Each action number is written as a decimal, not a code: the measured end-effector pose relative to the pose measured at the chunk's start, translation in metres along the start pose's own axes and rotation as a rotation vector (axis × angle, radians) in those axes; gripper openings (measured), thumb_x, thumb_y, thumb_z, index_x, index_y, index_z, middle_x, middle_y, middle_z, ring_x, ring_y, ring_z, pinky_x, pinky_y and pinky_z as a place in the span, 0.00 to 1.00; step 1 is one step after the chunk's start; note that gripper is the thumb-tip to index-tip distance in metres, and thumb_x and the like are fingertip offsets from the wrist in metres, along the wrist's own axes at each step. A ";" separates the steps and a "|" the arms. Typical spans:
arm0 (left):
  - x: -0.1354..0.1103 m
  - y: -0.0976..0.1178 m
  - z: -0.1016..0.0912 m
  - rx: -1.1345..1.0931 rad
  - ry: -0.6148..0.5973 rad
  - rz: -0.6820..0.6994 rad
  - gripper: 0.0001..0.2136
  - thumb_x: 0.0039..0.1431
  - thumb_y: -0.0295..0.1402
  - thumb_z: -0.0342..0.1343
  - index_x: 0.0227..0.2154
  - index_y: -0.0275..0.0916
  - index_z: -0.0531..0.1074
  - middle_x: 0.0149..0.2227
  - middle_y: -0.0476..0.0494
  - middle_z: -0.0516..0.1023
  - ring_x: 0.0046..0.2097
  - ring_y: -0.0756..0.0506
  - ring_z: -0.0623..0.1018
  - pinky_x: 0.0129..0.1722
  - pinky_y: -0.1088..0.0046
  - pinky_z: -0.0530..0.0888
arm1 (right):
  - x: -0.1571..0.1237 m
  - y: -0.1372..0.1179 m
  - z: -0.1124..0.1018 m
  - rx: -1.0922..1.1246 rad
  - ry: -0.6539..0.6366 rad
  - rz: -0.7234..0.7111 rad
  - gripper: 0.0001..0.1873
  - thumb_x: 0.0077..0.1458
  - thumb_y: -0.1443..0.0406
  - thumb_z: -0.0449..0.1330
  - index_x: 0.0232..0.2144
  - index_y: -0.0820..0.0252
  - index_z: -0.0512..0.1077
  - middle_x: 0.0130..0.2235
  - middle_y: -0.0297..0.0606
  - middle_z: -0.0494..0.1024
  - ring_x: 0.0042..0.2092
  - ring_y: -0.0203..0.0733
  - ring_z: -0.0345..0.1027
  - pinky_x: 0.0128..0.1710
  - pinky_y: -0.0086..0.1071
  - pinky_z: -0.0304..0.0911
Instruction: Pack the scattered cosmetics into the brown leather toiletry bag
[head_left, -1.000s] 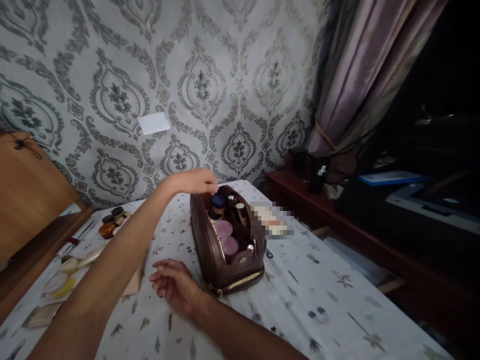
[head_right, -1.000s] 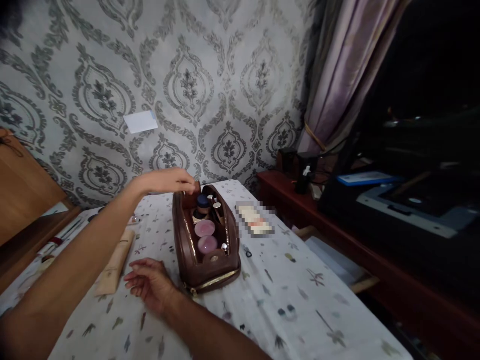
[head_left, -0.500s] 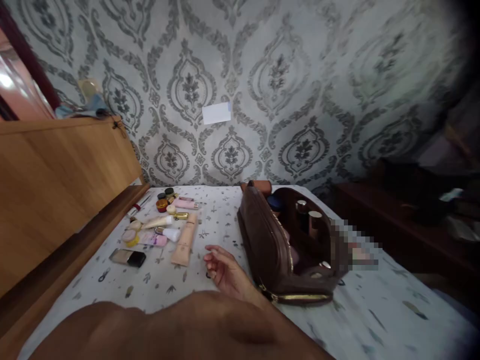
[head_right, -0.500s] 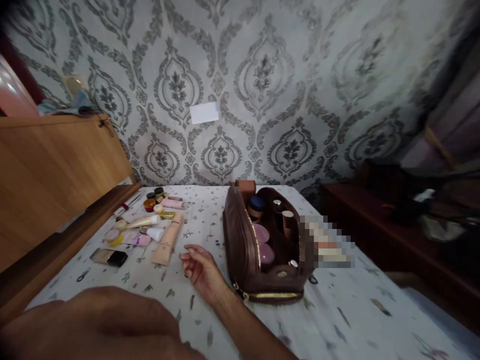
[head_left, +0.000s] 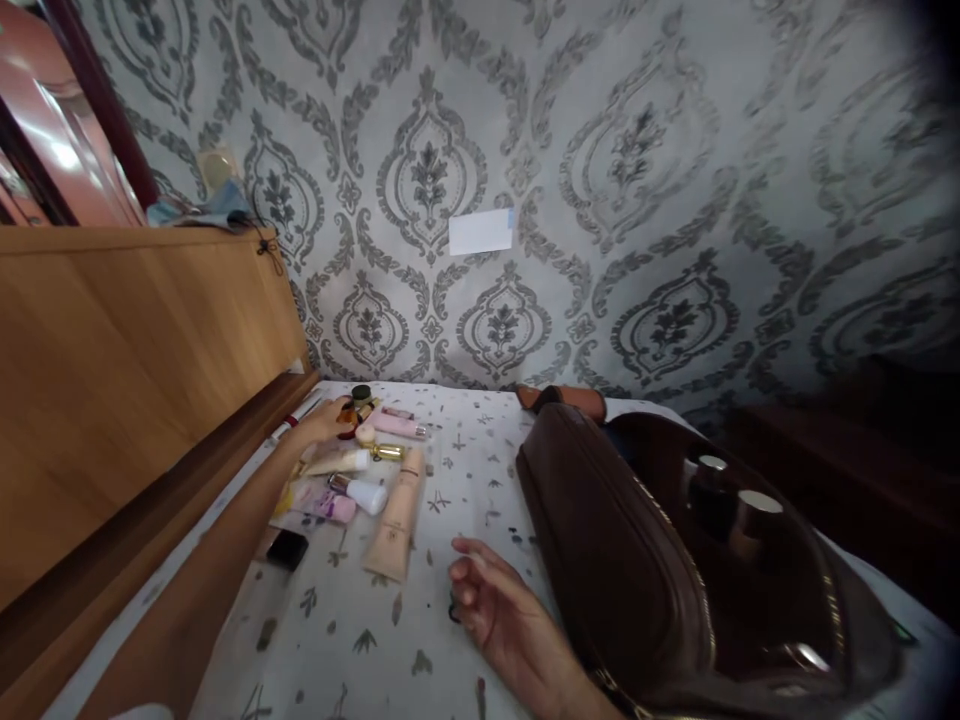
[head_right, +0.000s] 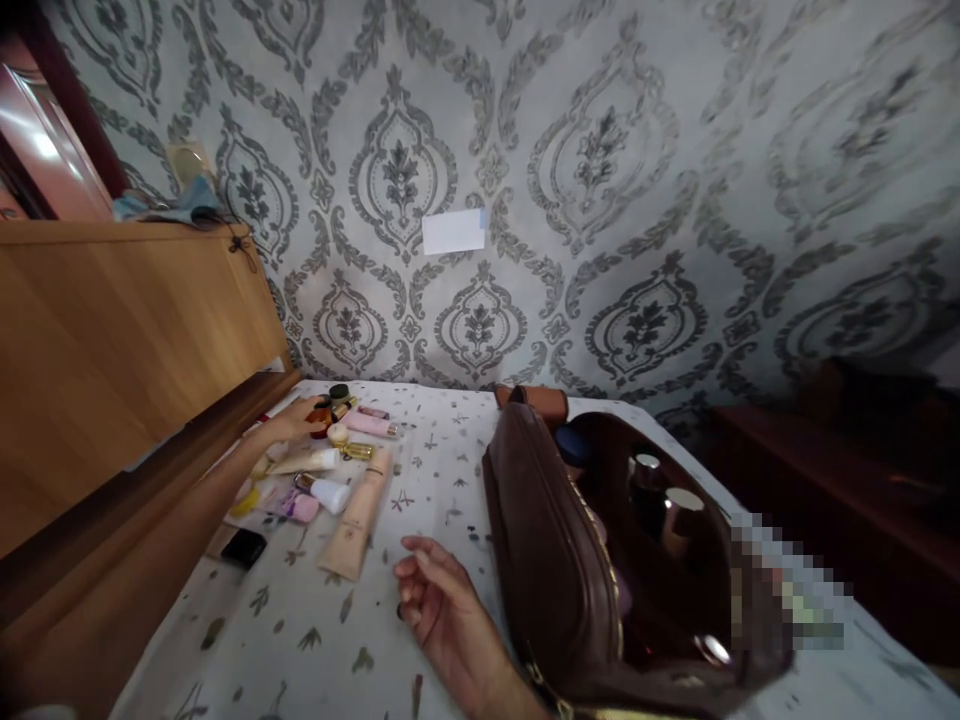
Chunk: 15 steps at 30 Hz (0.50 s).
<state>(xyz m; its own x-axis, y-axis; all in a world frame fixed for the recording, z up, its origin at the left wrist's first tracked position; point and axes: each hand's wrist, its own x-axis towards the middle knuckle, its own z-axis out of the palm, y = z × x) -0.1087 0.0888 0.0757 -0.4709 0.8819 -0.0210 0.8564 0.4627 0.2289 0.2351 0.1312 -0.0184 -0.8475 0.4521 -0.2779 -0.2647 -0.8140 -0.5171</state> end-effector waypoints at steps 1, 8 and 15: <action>0.007 -0.011 0.008 -0.007 -0.003 -0.013 0.23 0.55 0.40 0.54 0.53 0.40 0.67 0.47 0.39 0.78 0.51 0.37 0.74 0.49 0.64 0.70 | 0.001 0.000 -0.001 0.005 0.005 0.002 0.17 0.40 0.65 0.75 0.35 0.62 0.78 0.29 0.38 0.77 0.26 0.32 0.65 0.23 0.25 0.56; 0.022 -0.055 0.011 -0.051 -0.176 0.006 0.20 0.46 0.53 0.61 0.34 0.41 0.74 0.33 0.50 0.78 0.37 0.44 0.76 0.35 0.74 0.71 | 0.004 -0.002 -0.004 0.024 0.054 0.049 0.21 0.35 0.64 0.78 0.35 0.61 0.79 0.30 0.38 0.75 0.27 0.32 0.64 0.24 0.24 0.57; 0.063 -0.071 -0.006 -0.006 -0.029 -0.009 0.22 0.63 0.51 0.51 0.41 0.36 0.75 0.41 0.41 0.79 0.44 0.41 0.77 0.42 0.64 0.74 | 0.008 -0.004 -0.010 -0.034 0.062 0.070 0.20 0.37 0.61 0.77 0.35 0.59 0.80 0.30 0.40 0.74 0.26 0.33 0.62 0.23 0.26 0.56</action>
<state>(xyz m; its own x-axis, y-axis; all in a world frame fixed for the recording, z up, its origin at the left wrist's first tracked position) -0.2003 0.1108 0.0636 -0.4725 0.8798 -0.0514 0.8506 0.4705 0.2346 0.2342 0.1413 -0.0267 -0.8329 0.4173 -0.3635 -0.1891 -0.8319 -0.5217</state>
